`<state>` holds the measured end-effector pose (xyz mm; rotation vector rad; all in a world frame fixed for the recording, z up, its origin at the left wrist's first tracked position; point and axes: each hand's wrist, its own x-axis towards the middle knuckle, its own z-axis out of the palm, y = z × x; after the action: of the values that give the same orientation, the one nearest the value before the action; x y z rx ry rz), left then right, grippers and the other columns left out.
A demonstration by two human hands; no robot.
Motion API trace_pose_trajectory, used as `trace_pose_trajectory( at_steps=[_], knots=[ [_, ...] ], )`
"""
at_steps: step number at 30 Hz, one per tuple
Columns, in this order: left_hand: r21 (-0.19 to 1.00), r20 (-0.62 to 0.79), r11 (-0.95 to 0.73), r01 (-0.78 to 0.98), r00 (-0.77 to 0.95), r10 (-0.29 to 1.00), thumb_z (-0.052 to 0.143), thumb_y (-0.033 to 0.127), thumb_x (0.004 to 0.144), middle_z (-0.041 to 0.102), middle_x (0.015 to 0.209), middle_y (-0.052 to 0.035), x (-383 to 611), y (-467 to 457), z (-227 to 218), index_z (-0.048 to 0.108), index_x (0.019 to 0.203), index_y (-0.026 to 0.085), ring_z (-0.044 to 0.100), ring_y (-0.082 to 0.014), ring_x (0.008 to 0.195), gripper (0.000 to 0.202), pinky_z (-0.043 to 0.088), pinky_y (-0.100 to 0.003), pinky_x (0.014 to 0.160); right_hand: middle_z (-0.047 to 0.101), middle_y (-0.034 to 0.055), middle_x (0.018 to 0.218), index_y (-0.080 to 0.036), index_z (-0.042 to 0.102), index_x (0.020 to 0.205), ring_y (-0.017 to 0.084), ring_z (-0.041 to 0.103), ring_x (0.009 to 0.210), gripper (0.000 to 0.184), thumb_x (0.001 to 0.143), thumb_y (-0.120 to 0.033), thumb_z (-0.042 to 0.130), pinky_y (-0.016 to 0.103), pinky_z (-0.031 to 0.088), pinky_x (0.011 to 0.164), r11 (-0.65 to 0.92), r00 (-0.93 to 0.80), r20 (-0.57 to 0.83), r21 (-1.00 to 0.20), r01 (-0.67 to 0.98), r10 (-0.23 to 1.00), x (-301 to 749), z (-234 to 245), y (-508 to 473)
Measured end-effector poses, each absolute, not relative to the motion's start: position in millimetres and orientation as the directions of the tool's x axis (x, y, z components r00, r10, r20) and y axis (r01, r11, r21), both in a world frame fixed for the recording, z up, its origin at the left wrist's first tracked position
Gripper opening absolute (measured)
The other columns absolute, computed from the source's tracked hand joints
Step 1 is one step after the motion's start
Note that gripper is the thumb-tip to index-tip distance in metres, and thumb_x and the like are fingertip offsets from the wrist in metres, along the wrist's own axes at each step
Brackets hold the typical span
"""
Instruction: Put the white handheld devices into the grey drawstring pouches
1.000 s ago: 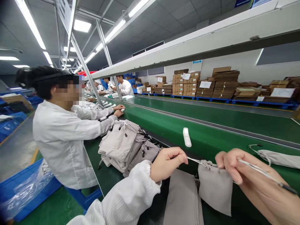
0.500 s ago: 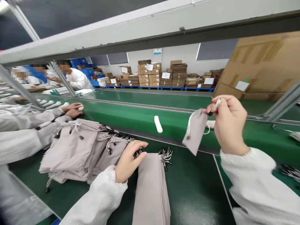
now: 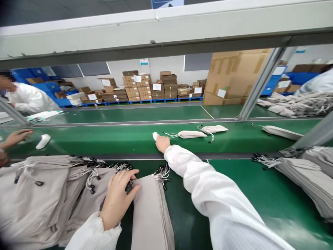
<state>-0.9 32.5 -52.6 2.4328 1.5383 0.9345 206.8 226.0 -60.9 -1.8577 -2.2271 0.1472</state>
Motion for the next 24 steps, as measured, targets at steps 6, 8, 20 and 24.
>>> trace_pose_trajectory(
  at_steps=[6, 8, 20, 24],
  knots=[
    [0.328, 0.470, -0.543, 0.773, 0.364, 0.804, 0.062, 0.015, 0.085, 0.067, 0.089, -0.0011, 1, 35, -51, 0.063, 0.082, 0.024, 0.058, -0.0243, 0.092, 0.010, 0.035, -0.044, 0.093, 0.056, 0.0194, 0.127, -0.009, 0.047, 0.138, 0.027, 0.054, 0.119, 0.048, 0.092, 0.001, 0.041, 0.043, 0.042, 0.103, 0.312, -0.263, 0.198, -0.286, 0.906, 0.944, 209, -59, 215],
    [0.302, 0.488, -0.584, 0.754, 0.404, 0.774, 0.059, 0.014, 0.088, 0.068, 0.087, -0.0008, 2, 32, -45, 0.059, 0.078, 0.023, 0.058, -0.0231, 0.091, 0.014, 0.033, -0.045, 0.096, 0.048, 0.0206, 0.136, -0.012, 0.034, 0.148, 0.028, 0.052, 0.121, 0.061, 0.089, 0.003, 0.039, 0.044, 0.042, 0.103, 0.351, -0.283, 0.239, -0.326, 0.878, 0.929, 213, -52, 206],
    [0.872, 0.307, -0.416, 0.259, 0.373, 0.876, 0.066, 0.017, 0.083, 0.053, 0.079, -0.0006, 13, 17, -16, 0.055, 0.071, 0.019, 0.050, -0.0154, 0.075, 0.016, 0.037, -0.028, 0.069, 0.042, 0.0045, 0.132, -0.044, 0.017, 0.140, 0.020, 0.069, 0.091, 0.089, 0.078, -0.033, 0.080, 0.044, 0.063, 0.081, 0.245, -0.207, 0.329, -0.905, -0.348, 0.921, 213, 3, 74],
    [0.910, 0.341, -0.383, 0.162, 0.233, 0.910, 0.073, 0.017, 0.078, 0.052, 0.088, -0.0025, 23, 16, -12, 0.058, 0.071, 0.018, 0.050, -0.0162, 0.083, 0.016, 0.038, -0.027, 0.071, 0.053, 0.0055, 0.125, -0.034, 0.041, 0.132, 0.021, 0.067, 0.098, 0.049, 0.092, -0.042, 0.067, 0.039, 0.059, 0.083, 0.312, -0.343, 0.368, -0.927, -0.208, 0.864, 212, 1, 59]
  ],
)
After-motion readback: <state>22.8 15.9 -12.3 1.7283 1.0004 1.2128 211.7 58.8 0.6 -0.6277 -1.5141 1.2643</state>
